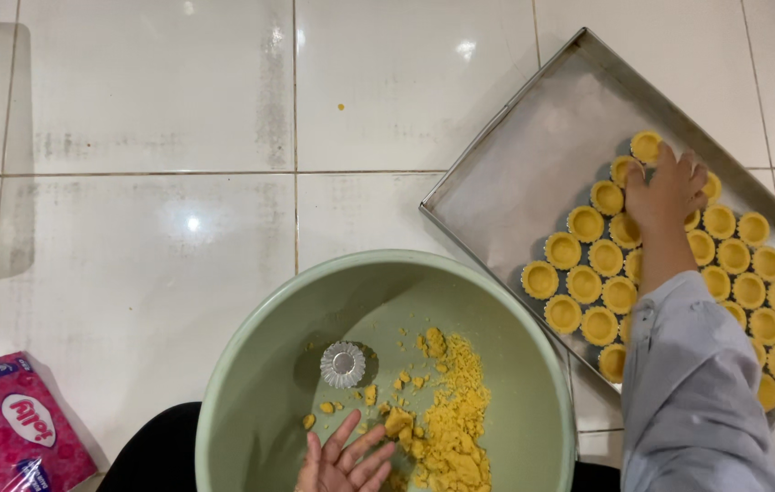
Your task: The person sits on the floor and repeatedly takes small portions of yellow dough from a green bowl, presses them into a fluted metal mold, and places the formed tart shells onto a baking tray. The process is repeated throughout the clip.
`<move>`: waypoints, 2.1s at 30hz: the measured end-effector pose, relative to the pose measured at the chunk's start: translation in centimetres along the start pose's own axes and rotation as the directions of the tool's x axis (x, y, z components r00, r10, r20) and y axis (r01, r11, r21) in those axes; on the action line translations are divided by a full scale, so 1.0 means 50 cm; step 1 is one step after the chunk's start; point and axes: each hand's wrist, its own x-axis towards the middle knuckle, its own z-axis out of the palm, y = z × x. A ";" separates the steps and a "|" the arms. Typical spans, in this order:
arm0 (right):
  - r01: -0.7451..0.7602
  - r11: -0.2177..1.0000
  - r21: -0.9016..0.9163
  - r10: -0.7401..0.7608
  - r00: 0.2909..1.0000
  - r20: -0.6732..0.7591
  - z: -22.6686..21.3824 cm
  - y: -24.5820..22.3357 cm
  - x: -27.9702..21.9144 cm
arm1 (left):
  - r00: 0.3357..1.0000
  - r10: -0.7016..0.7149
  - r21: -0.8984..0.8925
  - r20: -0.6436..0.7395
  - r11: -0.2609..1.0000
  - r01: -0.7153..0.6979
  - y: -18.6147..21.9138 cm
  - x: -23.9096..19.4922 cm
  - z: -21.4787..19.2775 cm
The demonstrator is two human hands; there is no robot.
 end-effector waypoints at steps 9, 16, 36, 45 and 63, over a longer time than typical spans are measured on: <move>-0.263 0.961 0.081 0.265 0.964 -0.010 -0.017 -0.029 -0.100 | 0.992 0.130 0.170 0.005 0.977 -0.129 -0.028 -0.064 0.051; 0.296 0.781 0.550 -0.160 0.946 -0.281 -0.101 -0.116 -0.305 | 0.945 0.293 0.280 0.147 0.904 -0.323 -0.029 -0.116 0.063; 0.680 0.481 0.554 -0.634 -0.167 0.755 0.008 -0.222 -0.831 | 0.648 0.726 0.245 0.231 0.602 -0.760 0.070 -0.037 0.007; 0.794 0.420 0.440 -0.795 0.087 0.601 0.110 -0.316 -0.797 | 0.657 0.721 0.244 0.222 0.611 -0.753 0.067 -0.018 0.015; 0.639 0.625 0.448 -0.496 -0.118 0.860 -0.069 -0.306 -0.831 | 0.694 0.672 0.235 0.259 0.653 -0.720 0.075 -0.009 0.009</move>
